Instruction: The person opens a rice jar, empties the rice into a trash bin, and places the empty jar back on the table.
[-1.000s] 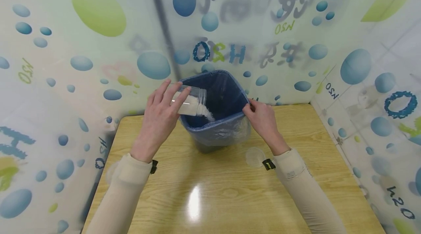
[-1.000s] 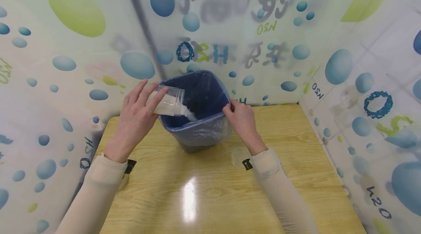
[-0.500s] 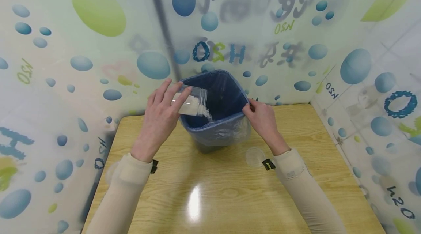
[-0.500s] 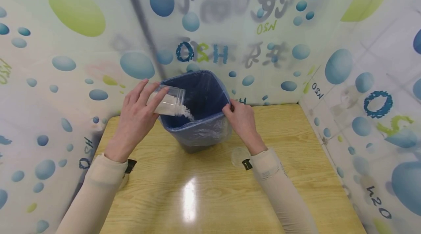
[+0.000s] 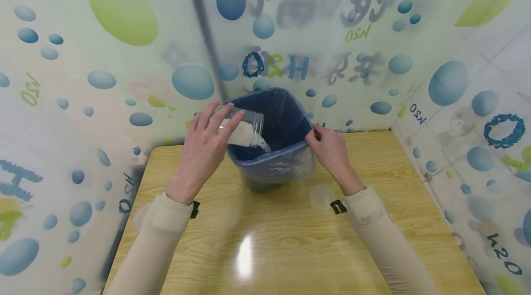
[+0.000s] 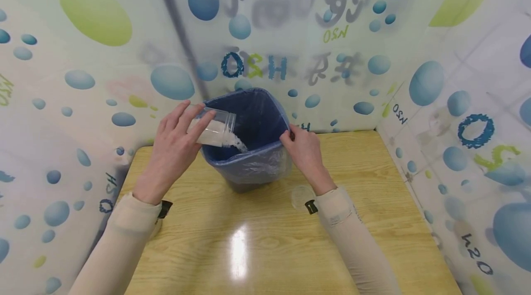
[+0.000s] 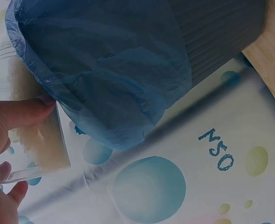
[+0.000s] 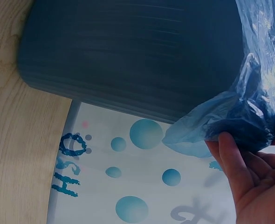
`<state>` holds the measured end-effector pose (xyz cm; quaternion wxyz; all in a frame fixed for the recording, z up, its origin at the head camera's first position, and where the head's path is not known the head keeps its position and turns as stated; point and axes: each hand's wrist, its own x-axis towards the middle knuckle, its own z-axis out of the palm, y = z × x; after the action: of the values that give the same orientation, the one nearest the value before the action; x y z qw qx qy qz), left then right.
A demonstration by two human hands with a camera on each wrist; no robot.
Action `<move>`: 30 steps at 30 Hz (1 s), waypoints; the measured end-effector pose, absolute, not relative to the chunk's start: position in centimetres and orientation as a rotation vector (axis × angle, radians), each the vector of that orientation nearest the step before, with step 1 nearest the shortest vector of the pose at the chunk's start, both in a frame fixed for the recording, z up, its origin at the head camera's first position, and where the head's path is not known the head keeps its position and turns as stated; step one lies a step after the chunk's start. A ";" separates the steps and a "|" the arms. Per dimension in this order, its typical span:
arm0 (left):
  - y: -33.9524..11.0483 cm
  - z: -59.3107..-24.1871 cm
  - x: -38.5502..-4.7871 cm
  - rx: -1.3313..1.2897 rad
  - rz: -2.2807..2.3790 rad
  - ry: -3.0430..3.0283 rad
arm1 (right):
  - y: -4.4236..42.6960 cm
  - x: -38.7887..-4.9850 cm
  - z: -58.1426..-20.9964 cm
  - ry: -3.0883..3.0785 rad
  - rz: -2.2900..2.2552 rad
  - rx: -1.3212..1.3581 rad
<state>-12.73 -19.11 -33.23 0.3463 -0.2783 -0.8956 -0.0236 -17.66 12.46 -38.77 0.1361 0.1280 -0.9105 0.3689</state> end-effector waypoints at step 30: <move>-19.2 -33.6 -13.0 -0.700 -0.135 -2.225 | 12.3 -17.6 -38.6 -2.639 1.066 0.352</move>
<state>-12.99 -19.23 -33.58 0.3918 -0.2756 -0.8762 -0.0531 -17.55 12.32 -38.61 0.1364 0.1215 -0.9116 0.3681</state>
